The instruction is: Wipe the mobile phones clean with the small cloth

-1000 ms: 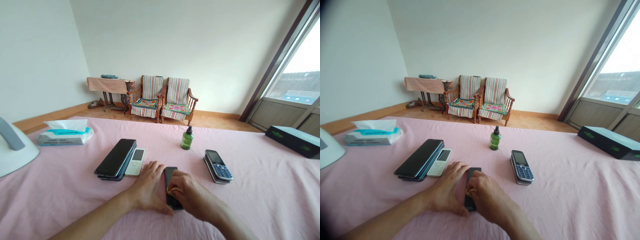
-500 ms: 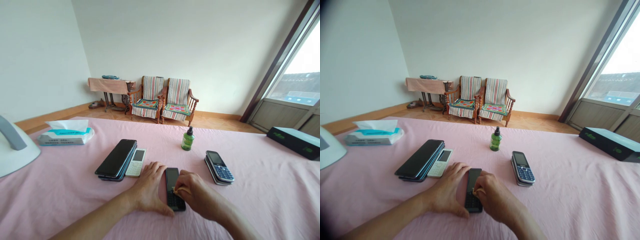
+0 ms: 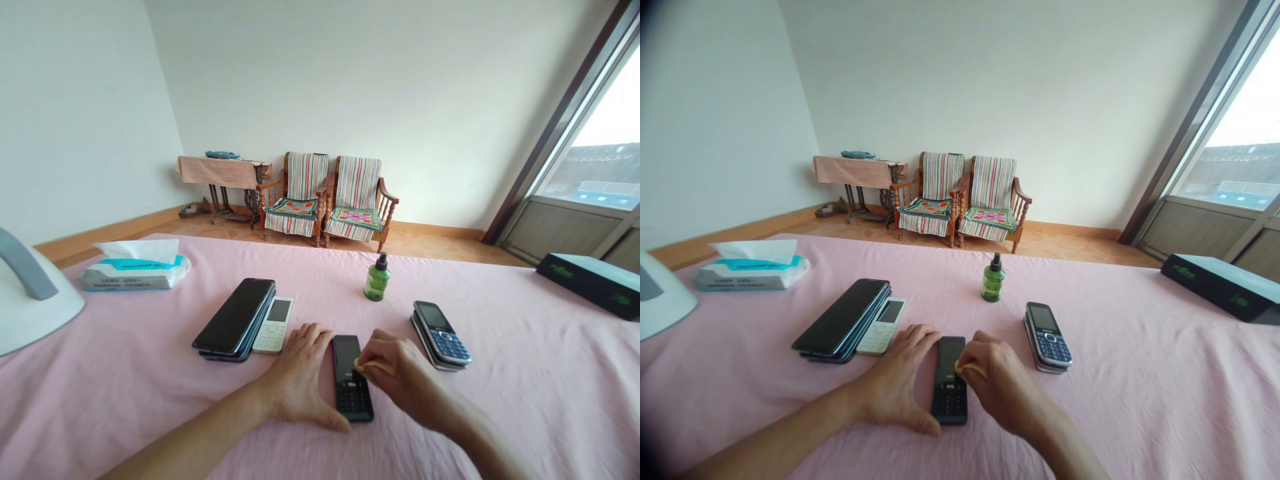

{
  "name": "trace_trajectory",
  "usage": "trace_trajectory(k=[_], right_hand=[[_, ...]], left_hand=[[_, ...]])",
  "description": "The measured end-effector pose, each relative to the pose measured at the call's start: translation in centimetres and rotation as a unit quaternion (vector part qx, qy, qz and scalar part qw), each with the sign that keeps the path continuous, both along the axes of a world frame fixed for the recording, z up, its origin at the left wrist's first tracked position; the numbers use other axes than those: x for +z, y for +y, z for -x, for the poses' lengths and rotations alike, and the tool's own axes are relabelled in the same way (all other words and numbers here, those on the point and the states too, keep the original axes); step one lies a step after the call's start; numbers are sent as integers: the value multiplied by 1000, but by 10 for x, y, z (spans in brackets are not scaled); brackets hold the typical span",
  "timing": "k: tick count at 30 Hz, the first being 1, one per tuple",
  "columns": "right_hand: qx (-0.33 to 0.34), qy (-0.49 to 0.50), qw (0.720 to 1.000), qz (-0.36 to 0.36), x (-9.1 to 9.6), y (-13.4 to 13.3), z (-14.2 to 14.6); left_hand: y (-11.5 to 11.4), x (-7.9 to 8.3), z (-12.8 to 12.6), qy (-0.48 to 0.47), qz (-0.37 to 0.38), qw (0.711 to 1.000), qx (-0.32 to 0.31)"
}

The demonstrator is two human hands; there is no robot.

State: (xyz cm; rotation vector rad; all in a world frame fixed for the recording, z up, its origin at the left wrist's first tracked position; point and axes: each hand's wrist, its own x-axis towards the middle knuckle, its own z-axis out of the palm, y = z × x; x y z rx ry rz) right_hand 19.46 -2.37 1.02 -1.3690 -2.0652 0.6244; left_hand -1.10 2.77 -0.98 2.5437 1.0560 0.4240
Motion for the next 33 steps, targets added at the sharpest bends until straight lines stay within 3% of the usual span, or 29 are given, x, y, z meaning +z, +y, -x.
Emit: trace_trajectory(k=[8, 16, 20, 26, 31, 33], right_hand=[[-97, 34, 993, -59, -6, 13, -13], [-42, 31, 996, -66, -26, 21, 5], [-18, 21, 999, -37, -20, 13, 14], [70, 35, 996, 51, -6, -5, 18], [-5, 17, 1000, -2, -11, 4, 17], [-5, 14, 1000, 0, -13, 6, 16]], left_hand=[[2, -5, 2, -6, 3, 1000, -9], [2, -3, 0, 2, 6, 1000, -7], [2, -6, 1, -8, 5, 1000, -1], [1, -5, 1, -19, 2, 1000, 11], [1, -2, 0, -20, 1, 1000, 1], [1, -3, 0, -23, -2, 1000, 0]])
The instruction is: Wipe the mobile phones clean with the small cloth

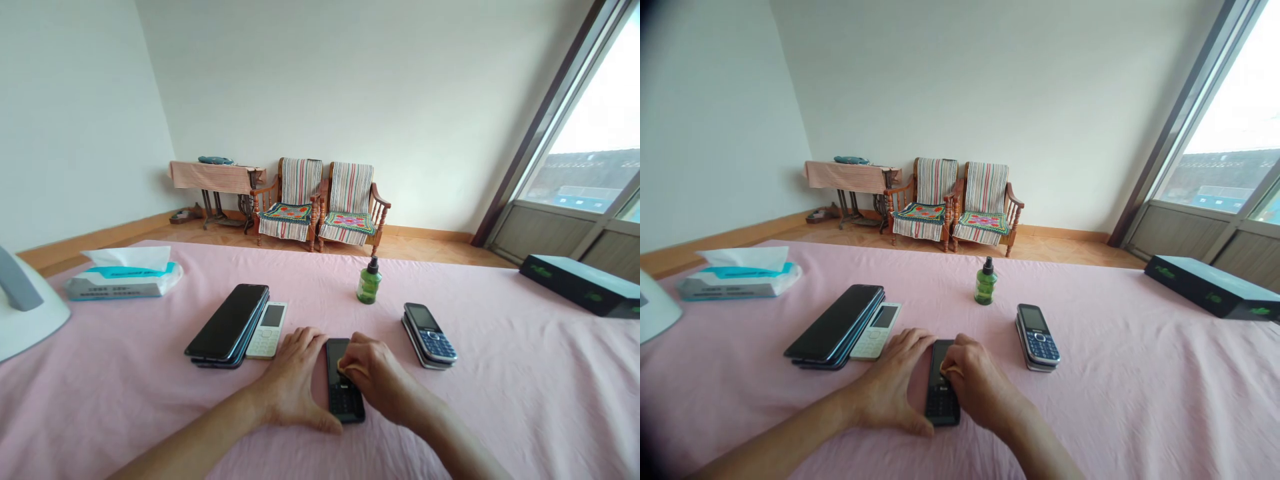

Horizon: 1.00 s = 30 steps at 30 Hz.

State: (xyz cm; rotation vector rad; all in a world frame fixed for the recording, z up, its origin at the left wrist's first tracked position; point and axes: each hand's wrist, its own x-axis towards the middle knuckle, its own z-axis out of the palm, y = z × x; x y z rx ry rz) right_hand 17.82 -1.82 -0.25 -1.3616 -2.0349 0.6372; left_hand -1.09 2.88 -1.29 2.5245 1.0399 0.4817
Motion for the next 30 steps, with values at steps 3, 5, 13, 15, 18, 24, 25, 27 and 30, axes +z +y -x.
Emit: trace_trajectory(k=[3, 5, 13, 15, 18, 24, 25, 27, 30], right_hand=[[37, 10, 999, 35, 0, -1, -1], [31, 9, 999, 30, 0, 1, -1], [10, 14, 1000, 20, 5, 3, 0], [47, 23, 997, 61, 10, -2, -2], [71, 21, 994, 85, 14, -7, -5], [-25, 32, 998, -39, 7, 6, -11], [-43, 31, 997, -54, 3, 10, -12], [-62, 23, 995, -73, -4, 16, -12], [-67, 10, 994, -86, -13, 22, -8]], left_hand=[[0, -2, 1, -1, -4, 1000, -1], [0, -3, 2, 1, -5, 1000, -2], [-1, 0, 1, 4, 1, 1000, -2], [-1, 1, 1, 1, 1, 1000, -5], [-1, 1, 1, 6, 3, 1000, -2], [-1, 0, 1, 16, -5, 1000, -7], [-1, 0, 1, 20, -4, 1000, -7], [0, 1, 1, 25, 0, 1000, -4], [-1, 2, 1, 18, 4, 1000, -1]])
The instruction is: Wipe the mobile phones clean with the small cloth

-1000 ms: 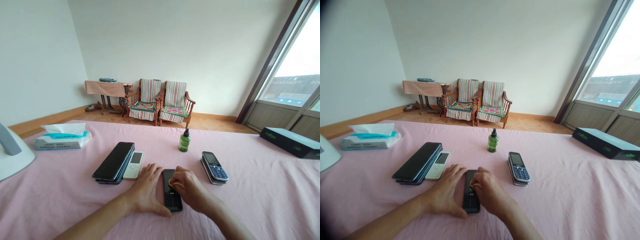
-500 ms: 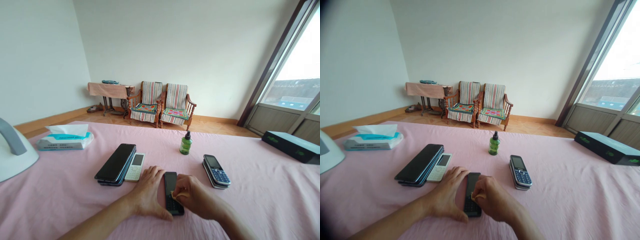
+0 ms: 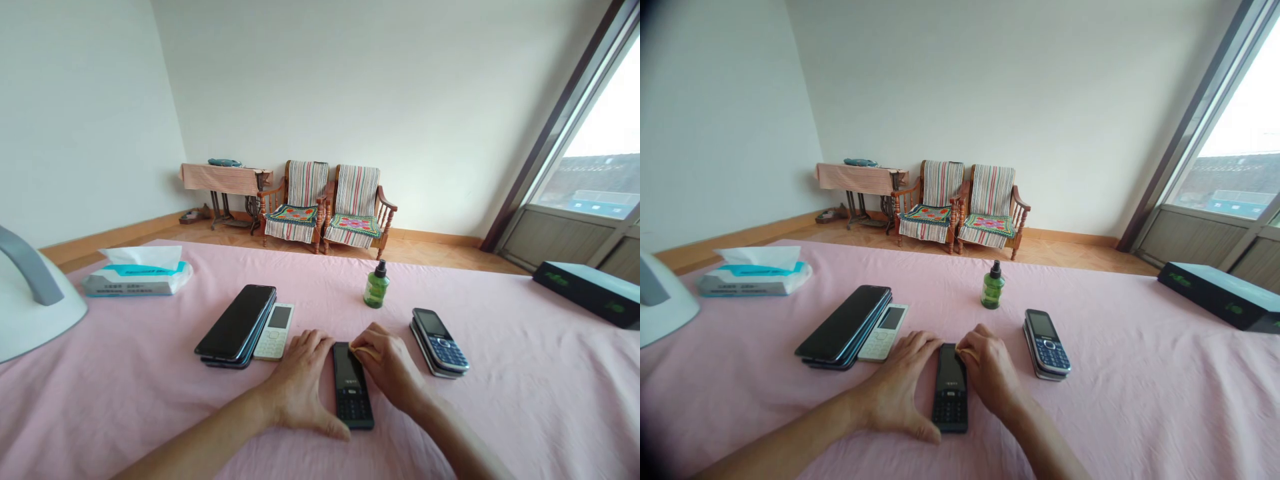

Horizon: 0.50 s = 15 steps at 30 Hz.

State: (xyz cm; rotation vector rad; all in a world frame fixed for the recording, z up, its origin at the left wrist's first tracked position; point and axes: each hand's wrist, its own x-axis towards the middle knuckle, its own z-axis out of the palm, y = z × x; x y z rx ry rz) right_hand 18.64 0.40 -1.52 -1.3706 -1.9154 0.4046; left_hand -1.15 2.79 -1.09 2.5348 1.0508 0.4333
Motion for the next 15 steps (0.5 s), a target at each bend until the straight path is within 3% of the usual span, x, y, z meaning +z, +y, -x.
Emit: trace_trajectory(k=[5, 11, 15], right_hand=[[47, 3, 998, 30, 1, -9, 13], [145, 35, 978, 145, 19, -33, 18], [150, 30, 976, 156, 26, -36, 13]], left_hand=[[-1, -1, 1, -17, 4, 1000, 6], [1, -5, 2, -19, 5, 1000, 2], [0, -5, 1, -7, 1, 1000, 1]])
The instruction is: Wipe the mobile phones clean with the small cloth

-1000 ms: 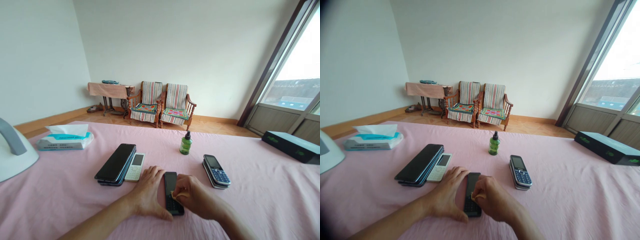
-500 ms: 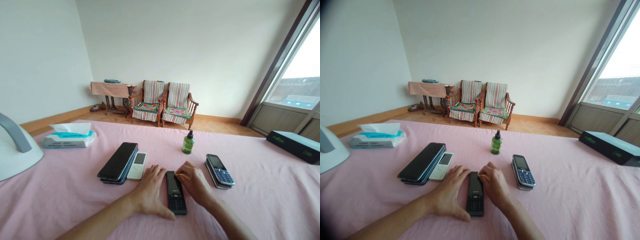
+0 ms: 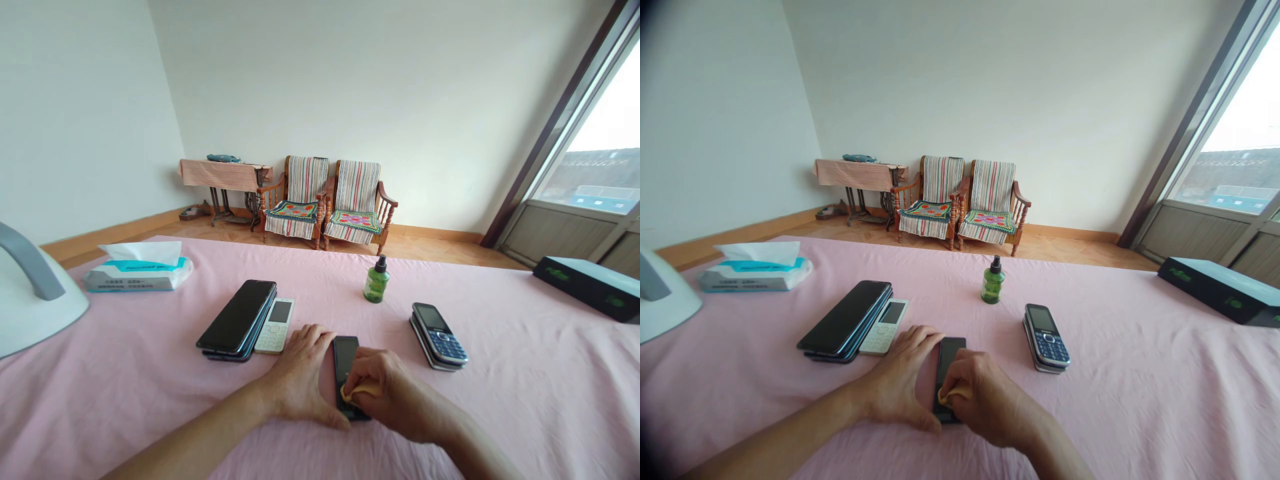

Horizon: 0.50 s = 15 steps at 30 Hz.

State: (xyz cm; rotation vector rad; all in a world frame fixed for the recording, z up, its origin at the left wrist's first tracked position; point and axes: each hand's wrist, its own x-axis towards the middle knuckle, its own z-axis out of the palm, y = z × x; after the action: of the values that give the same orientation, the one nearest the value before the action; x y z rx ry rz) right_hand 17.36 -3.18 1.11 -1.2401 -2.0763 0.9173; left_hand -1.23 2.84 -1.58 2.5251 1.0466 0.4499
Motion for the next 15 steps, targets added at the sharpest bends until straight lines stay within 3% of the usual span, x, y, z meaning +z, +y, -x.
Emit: trace_trajectory(k=[6, 15], right_hand=[[-28, -42, 998, -39, -1, 1, -10], [-20, -36, 996, -74, -6, 1, 5]], left_hand=[[1, 1, 0, 0, -13, 1000, -8], [0, 0, 0, -5, -21, 1000, 5]])
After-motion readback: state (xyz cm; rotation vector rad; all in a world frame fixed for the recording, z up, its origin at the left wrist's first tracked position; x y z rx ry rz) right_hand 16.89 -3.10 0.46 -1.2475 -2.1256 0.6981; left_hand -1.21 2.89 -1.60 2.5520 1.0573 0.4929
